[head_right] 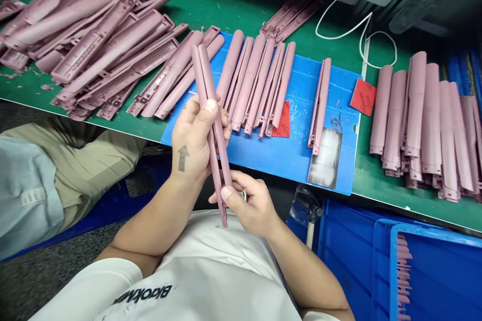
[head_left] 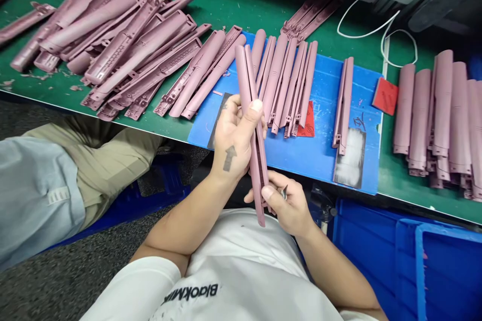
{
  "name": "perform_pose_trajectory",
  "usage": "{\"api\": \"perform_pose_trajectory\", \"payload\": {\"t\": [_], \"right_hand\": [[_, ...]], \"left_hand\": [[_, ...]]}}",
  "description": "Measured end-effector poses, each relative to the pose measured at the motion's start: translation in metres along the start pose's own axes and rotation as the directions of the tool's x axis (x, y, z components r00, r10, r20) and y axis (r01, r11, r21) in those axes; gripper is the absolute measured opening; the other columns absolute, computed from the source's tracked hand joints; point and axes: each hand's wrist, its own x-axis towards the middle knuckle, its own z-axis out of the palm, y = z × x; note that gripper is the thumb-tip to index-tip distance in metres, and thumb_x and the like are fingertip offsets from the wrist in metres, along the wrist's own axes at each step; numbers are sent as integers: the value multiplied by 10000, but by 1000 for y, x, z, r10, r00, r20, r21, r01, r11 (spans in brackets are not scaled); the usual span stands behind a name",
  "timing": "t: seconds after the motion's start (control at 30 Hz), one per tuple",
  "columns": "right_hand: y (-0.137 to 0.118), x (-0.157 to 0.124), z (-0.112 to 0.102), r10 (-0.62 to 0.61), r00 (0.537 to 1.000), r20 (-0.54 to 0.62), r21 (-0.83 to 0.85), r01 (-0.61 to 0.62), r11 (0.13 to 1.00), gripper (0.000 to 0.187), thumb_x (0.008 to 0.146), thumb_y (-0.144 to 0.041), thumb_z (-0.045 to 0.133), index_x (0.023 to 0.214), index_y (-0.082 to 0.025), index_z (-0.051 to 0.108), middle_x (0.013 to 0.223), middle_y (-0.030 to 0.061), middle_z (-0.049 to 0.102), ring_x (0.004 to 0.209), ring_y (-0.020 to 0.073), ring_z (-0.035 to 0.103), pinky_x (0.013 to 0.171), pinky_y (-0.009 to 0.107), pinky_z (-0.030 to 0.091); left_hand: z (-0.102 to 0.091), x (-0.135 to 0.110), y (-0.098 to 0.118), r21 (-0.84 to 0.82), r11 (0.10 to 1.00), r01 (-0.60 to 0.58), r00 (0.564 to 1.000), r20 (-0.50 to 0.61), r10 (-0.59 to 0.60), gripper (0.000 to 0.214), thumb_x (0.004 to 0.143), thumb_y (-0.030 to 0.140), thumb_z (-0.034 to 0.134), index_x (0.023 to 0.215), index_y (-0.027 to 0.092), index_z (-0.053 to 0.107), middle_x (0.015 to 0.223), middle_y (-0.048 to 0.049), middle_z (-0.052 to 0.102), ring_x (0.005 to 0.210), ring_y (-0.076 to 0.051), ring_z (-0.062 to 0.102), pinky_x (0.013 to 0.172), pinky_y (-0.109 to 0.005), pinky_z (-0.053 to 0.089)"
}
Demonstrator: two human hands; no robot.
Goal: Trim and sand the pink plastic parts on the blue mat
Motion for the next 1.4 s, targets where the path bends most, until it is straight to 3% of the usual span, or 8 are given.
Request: {"api": "perform_pose_trajectory", "payload": {"t": [0.3,0.43,0.53,0.6,0.7,0.83,1.0,1.4], "right_hand": [[3,0,-2,32,998,60,-3,-32,999,442,1103,-577,598,1082,-180,792,894,69,834,599,133,634,578,261,547],[-14,-3,-19,-18,999,45,-355,33,934,490,1076,-594,652,1381,-211,684,797,-10,743,625,143,638,615,264,518],[-36,-2,-37,-185,983,20,-716,143,684,403,1110,-487,638,1418,-229,623,948,19,757,734,159,669,678,278,511],[-48,2,-46,-354,928,115,-853,275,444,237,1158,-340,548,1306,-210,680,979,51,766,793,178,672,760,313,512],[-58,13,-49,-478,835,273,-920,372,123,235,1147,-226,546,1289,-168,725,881,57,738,758,199,610,768,349,471],[-59,26,-45,-508,788,348,-933,344,-106,245,1119,-216,605,1298,-161,763,880,61,727,771,215,567,739,375,406],[-51,27,-41,-507,780,367,-928,348,-136,241,1096,-185,626,1277,-203,784,871,49,704,771,219,508,714,392,357],[-31,-13,-34,-414,810,414,-889,457,4,282,1033,-68,618,1238,-205,755,855,40,691,757,192,487,695,362,325]], "left_hand": [[-1,-1,-3,52,997,-50,998,44,48,378,981,539,804,1019,242,574,709,54,585,586,-112,592,578,-240,482],[-2,-1,2,108,994,22,999,42,-27,357,964,514,819,1094,233,642,772,36,593,627,-108,590,576,-226,498],[-1,-1,9,101,987,125,991,24,-128,360,994,551,762,1120,218,706,773,21,570,592,-101,540,519,-227,443],[1,-2,12,77,981,179,984,14,-180,386,1024,583,701,1100,206,728,774,7,574,586,-107,532,512,-239,433],[4,-3,14,55,977,207,978,21,-209,373,1042,570,671,1051,202,731,748,3,570,579,-114,525,541,-254,461],[6,-4,15,76,970,230,972,34,-233,375,1041,584,664,1033,214,724,734,3,576,563,-119,514,551,-264,488],[5,0,13,50,965,256,966,25,-257,403,1021,608,697,1002,206,729,745,-4,581,554,-113,505,514,-257,458],[1,7,7,31,971,238,971,25,-239,533,947,725,741,999,194,757,722,-16,563,533,-112,478,432,-250,371]]}}
